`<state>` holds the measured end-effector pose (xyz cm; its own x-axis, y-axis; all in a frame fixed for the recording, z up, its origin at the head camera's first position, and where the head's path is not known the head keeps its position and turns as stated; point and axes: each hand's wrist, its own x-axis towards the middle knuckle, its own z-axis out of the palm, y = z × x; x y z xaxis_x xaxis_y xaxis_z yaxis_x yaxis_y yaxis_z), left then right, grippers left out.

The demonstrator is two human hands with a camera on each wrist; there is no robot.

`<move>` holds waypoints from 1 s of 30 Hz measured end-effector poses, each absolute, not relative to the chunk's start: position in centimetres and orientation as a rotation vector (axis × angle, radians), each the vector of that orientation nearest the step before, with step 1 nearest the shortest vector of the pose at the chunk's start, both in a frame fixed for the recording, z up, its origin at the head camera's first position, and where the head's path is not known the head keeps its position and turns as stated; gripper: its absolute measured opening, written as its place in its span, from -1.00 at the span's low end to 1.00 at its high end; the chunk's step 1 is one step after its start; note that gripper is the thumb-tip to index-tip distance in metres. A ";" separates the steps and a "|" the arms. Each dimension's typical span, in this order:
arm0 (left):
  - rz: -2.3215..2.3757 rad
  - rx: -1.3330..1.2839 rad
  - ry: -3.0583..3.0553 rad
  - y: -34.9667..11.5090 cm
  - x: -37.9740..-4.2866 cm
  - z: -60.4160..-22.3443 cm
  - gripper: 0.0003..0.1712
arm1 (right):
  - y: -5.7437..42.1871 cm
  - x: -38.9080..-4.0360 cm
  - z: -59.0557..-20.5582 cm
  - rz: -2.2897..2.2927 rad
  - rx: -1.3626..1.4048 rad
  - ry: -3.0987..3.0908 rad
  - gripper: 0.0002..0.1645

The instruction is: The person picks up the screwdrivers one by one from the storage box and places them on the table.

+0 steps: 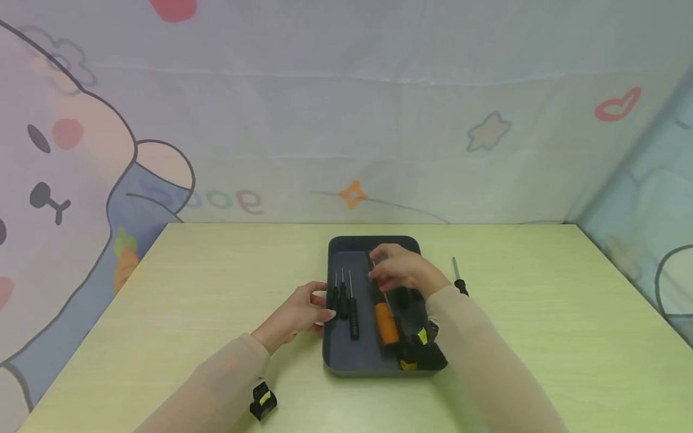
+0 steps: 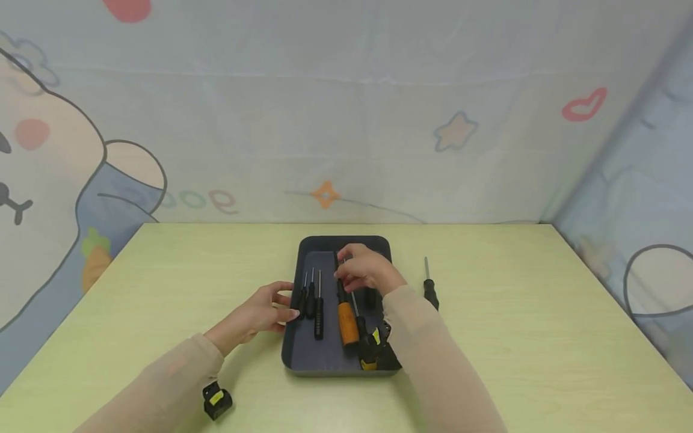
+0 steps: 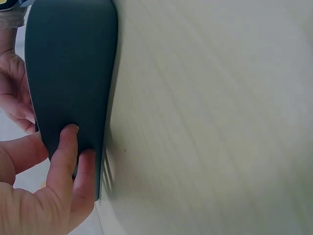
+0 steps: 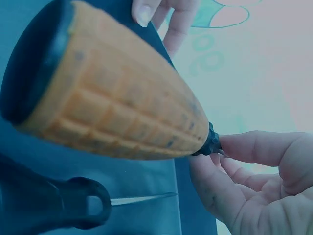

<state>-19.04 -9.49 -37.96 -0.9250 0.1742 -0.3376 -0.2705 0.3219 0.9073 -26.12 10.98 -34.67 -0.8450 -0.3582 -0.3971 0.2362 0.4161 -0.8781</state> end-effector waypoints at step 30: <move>1.646 -0.074 2.203 -9.6 -18.8 -37.9 -0.31 | 14.7 -26.2 -32.1 -1.491 -0.147 2.113 -0.34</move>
